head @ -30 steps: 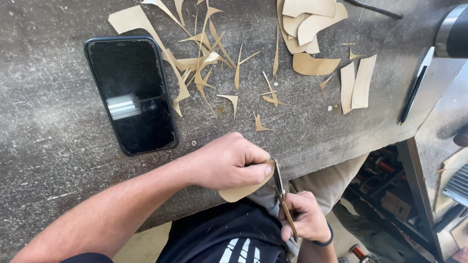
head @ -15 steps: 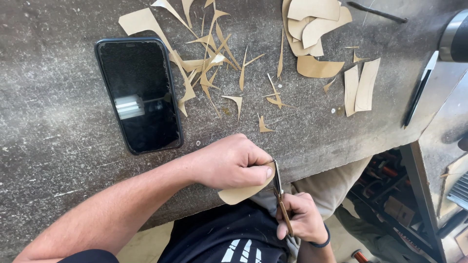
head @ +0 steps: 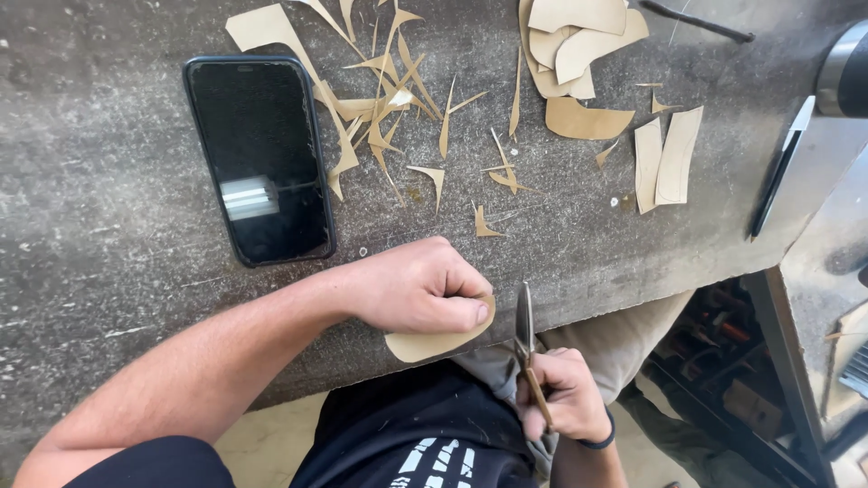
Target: Cutting and trimming small pieces of insulation material using scissors on a workbench
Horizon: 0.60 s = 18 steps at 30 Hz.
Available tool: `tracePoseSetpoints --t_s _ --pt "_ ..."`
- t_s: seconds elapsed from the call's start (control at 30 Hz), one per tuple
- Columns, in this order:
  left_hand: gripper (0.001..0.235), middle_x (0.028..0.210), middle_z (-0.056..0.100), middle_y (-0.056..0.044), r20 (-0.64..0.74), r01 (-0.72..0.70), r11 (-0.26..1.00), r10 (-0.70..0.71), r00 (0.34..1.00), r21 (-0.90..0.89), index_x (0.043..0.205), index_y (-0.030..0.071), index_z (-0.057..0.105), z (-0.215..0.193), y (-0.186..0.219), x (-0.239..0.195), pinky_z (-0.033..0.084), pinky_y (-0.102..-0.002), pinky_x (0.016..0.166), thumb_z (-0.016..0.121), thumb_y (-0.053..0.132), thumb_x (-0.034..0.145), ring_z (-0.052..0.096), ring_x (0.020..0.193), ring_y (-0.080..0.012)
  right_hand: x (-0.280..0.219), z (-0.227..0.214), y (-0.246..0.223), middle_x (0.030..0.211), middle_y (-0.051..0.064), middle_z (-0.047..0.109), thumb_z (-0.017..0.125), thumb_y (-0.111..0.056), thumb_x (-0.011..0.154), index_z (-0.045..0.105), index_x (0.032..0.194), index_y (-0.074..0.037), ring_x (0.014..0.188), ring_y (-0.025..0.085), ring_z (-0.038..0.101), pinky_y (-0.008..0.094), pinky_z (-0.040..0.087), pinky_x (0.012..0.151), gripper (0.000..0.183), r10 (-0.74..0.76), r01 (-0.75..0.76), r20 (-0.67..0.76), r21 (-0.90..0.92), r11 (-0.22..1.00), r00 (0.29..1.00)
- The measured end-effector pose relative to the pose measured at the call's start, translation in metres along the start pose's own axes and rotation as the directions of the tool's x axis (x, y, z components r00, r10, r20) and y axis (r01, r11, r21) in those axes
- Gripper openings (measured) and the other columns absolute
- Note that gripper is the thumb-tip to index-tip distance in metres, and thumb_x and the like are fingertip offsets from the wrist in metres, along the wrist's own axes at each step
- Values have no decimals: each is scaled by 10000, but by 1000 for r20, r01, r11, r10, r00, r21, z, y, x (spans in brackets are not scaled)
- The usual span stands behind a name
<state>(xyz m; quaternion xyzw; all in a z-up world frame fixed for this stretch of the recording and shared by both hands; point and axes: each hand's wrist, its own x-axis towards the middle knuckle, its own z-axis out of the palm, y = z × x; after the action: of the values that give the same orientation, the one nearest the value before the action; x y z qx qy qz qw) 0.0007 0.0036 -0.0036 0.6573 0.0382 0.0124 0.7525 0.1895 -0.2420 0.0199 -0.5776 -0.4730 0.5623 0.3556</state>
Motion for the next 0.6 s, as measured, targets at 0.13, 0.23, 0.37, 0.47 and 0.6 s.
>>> tracePoseSetpoints --t_s 0.13,0.23,0.37,0.47,0.6 --pt "290 639 468 81 -5 -30 996 30 1000 -89 773 117 627 2 0 -2 387 -246 580 526 245 1013 417 614 -34 -2 -31 -6 533 -39 657 553 -847 935 571 688 -138 380 81 535 225 418 411 751 -147 142 64 81 987 987" --pt "320 635 479 69 -99 17 994 -28 995 -110 832 88 660 9 11 3 303 -233 496 600 347 1009 401 565 -39 -26 -66 25 735 87 605 826 -560 978 635 852 4 491 190 655 251 516 416 608 -269 314 -161 463 829 949" --pt "171 748 689 14 -524 -58 998 59 849 19 1065 67 757 30 27 25 410 -221 518 675 194 984 545 579 -60 -58 -111 72 794 65 670 773 -673 958 675 982 -53 567 113 637 193 526 479 628 -391 522 -415 272 808 821" --pt "177 816 680 -41 -707 15 984 116 697 176 1151 49 700 33 25 54 463 -190 450 705 74 977 552 527 -69 -86 -125 122 873 119 655 828 -619 866 649 986 -13 631 172 711 218 597 535 643 -354 519 -617 105 848 703" --pt "259 953 658 -140 -752 122 928 203 627 353 1164 8 505 3 55 101 525 -179 421 697 -22 993 620 569 -123 -78 -112 171 685 119 606 807 -637 815 611 937 -24 593 207 671 265 541 500 655 -271 497 -774 64 865 572"
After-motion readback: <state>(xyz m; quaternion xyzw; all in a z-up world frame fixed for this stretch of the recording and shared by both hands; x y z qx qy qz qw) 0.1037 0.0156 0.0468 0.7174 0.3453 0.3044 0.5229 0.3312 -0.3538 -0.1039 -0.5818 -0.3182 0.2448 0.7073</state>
